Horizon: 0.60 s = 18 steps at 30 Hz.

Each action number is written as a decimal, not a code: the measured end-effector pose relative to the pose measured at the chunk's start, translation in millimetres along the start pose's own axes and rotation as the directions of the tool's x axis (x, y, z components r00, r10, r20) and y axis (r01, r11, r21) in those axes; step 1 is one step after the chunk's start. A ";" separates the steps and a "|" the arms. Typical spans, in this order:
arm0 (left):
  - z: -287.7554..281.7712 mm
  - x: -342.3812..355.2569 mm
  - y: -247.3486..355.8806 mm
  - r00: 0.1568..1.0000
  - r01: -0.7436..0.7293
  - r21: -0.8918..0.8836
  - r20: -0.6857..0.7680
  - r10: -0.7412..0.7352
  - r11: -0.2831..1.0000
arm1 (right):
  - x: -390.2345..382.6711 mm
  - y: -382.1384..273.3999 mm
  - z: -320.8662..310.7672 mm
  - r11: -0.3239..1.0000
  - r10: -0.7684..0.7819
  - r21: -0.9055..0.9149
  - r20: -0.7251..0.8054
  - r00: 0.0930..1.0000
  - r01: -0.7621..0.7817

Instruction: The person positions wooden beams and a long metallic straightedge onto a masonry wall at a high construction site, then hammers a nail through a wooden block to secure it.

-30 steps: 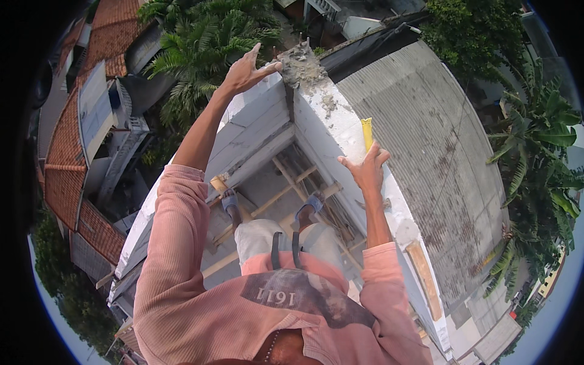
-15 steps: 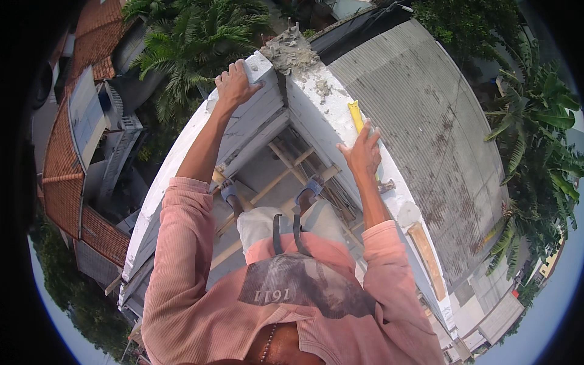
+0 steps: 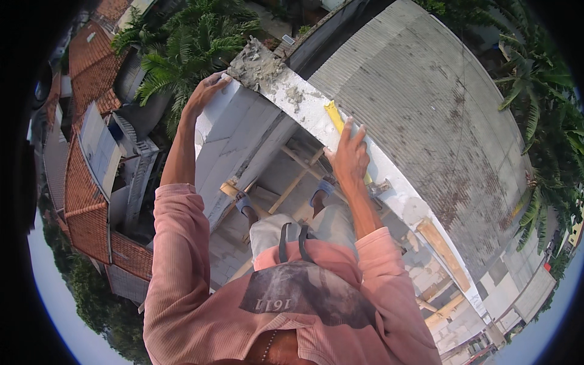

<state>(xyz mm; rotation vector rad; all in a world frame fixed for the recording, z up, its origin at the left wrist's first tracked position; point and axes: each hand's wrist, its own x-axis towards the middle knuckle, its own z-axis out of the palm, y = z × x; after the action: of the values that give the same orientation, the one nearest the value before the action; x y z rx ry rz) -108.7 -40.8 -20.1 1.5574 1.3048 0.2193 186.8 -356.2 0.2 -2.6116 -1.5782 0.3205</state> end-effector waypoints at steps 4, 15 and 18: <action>-1.4 1.0 -0.4 0.998 0.056 -0.073 0.031 -0.054 0.996 | 1.4 -2.6 -7.4 1.000 0.004 -0.007 0.002 1.000 -0.004; -4.5 -72.0 -40.7 0.983 0.005 0.126 -0.185 0.019 0.992 | 0.0 -4.5 -1.7 0.998 0.054 -0.030 0.035 0.998 -0.053; -32.7 -152.3 -92.5 0.888 0.219 0.407 -0.460 -0.008 0.887 | -2.8 -5.8 0.3 0.996 0.000 -0.085 -0.008 1.000 -0.001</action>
<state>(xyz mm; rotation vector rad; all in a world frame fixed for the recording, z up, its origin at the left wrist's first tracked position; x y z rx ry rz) -247.3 -157.0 -9.3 1.8774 1.9151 0.2160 180.4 -355.9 1.3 -2.6722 -1.6237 0.2478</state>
